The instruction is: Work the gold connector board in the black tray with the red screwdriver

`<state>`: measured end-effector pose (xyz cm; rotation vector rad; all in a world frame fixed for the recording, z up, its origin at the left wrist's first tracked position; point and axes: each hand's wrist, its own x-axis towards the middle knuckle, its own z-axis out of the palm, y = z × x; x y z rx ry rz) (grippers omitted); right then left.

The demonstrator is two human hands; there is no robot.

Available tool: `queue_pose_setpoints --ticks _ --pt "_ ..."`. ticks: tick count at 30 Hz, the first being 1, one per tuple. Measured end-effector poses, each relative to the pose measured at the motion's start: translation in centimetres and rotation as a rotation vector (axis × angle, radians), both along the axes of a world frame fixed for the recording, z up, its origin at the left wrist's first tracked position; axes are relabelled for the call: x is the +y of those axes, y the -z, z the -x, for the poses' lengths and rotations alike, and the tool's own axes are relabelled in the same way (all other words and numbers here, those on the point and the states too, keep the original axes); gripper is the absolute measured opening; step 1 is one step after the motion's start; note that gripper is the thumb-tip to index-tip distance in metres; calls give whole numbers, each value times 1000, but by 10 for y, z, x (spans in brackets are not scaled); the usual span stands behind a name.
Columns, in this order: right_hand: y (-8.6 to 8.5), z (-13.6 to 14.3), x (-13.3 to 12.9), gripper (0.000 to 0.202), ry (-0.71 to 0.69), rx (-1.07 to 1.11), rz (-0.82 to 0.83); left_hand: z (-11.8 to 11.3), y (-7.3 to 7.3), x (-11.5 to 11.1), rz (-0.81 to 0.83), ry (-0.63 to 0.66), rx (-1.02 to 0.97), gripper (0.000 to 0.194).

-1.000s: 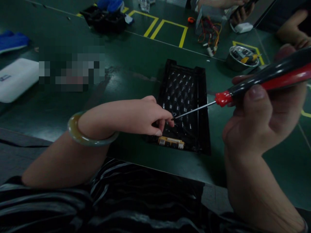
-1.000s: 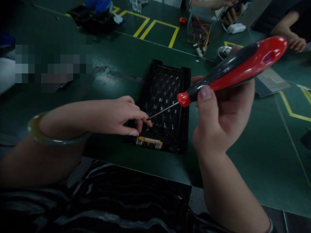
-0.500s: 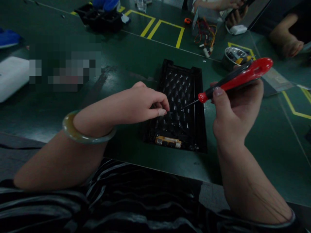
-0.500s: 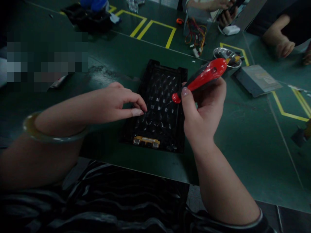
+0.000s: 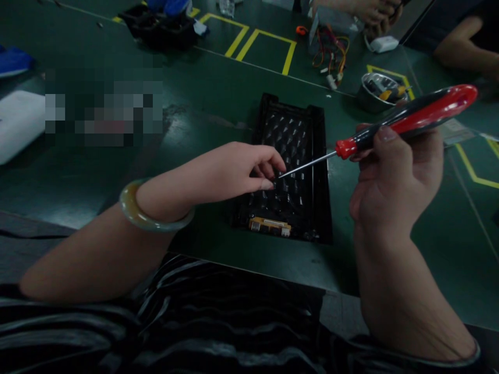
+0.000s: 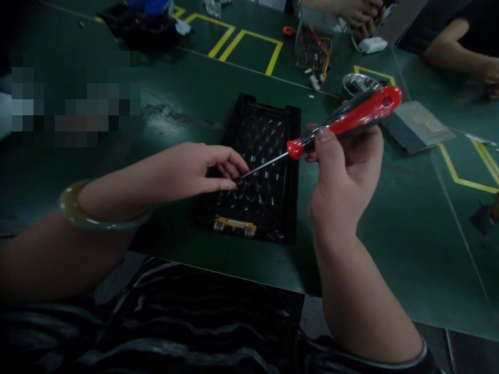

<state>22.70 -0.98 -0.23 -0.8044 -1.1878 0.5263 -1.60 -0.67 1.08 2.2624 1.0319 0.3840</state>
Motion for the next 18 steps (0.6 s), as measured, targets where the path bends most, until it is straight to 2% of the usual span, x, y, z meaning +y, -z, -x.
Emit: queue_pose_setpoints --ticks 4,10,18 --pt "-3 1 -2 21 -2 22 5 0 -1 -2 14 1 -3 26" --pt "-6 1 -4 20 -22 7 -20 0 7 1 32 58 18 33" --pt "-8 2 -5 20 -70 78 -75 -4 4 -1 -24 14 67 25"
